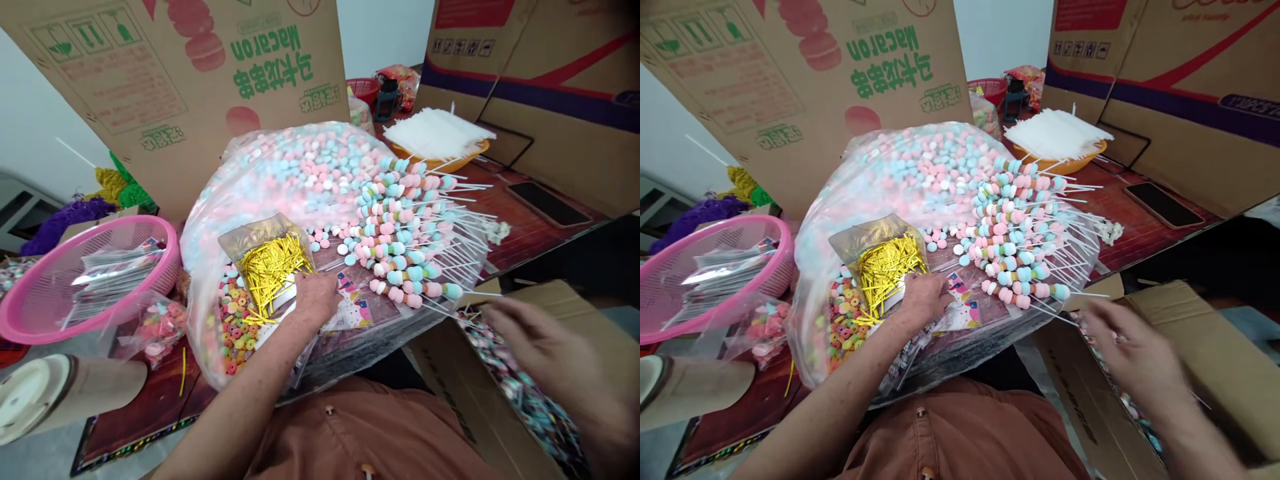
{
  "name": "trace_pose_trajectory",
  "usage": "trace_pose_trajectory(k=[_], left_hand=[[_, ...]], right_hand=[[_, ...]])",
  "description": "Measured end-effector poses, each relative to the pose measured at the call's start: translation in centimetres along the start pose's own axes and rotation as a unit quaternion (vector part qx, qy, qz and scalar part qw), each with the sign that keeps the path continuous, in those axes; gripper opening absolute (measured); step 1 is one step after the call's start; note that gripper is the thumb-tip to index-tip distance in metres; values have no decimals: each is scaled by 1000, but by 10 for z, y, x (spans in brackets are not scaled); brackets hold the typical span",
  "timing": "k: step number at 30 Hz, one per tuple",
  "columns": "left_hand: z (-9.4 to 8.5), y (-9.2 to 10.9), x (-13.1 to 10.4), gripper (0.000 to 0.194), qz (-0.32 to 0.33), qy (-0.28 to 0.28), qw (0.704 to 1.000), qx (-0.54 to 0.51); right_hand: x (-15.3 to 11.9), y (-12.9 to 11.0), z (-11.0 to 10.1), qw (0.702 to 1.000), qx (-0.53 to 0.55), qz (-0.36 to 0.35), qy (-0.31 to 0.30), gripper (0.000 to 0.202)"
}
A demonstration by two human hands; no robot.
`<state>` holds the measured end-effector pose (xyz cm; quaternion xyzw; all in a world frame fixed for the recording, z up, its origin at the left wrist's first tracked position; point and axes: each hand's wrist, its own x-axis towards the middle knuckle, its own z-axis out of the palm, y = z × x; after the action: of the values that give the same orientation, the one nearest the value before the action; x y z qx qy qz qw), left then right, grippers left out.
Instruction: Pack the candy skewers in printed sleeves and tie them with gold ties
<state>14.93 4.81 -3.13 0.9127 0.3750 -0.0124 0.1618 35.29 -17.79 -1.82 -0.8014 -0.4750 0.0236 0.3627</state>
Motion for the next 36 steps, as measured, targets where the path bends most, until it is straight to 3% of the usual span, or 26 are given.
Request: trace_pose_trajectory(k=[4,6,9,10,11,14,16,20,21,24,26,28,32,34,36], left_hand=[[-28,-14,-16,15,11,-13,1000,8],[-47,-18,-27,17,47,-39,998,15],[-66,-24,-39,17,112,-94,989,35],[-68,-27,-42,17,107,-88,989,43],[-67,-31,-43,16,86,-64,993,43],[-51,-47,-43,27,-5,37,999,-18],[-38,-58,-41,30,-54,60,994,-76],[-32,-73,-40,18,-92,74,987,-109],[-36,-77,-40,18,-87,72,988,-109],[-53,-84,-41,15,-50,50,990,-118],[-62,-83,-44,14,-3,25,988,-153],[-65,-77,-48,13,20,22,976,-215],[-52,-54,-61,16,-39,60,922,-380],[-41,-42,-66,19,-66,59,894,-440],[-33,-31,-69,21,-70,47,884,-459]], right_hand=[[29,-55,73,984,83,-146,-60,18],[40,-86,94,976,114,-176,-62,24],[50,-120,119,957,164,-183,-152,18],[52,-127,128,953,176,-166,-185,8],[53,-132,139,954,178,-144,-195,12],[58,-136,167,966,164,-90,-176,25],[62,-134,177,969,153,-84,-176,29],[71,-128,177,969,127,-107,-185,23],[74,-128,175,969,124,-117,-178,18],[82,-134,170,956,182,-145,-181,37],[83,-142,165,935,247,-140,-213,25],[80,-151,159,923,281,-121,-231,11],[67,-152,139,934,281,-106,-195,18],[58,-144,130,937,281,-91,-188,24],[51,-133,124,939,279,-61,-192,31]])
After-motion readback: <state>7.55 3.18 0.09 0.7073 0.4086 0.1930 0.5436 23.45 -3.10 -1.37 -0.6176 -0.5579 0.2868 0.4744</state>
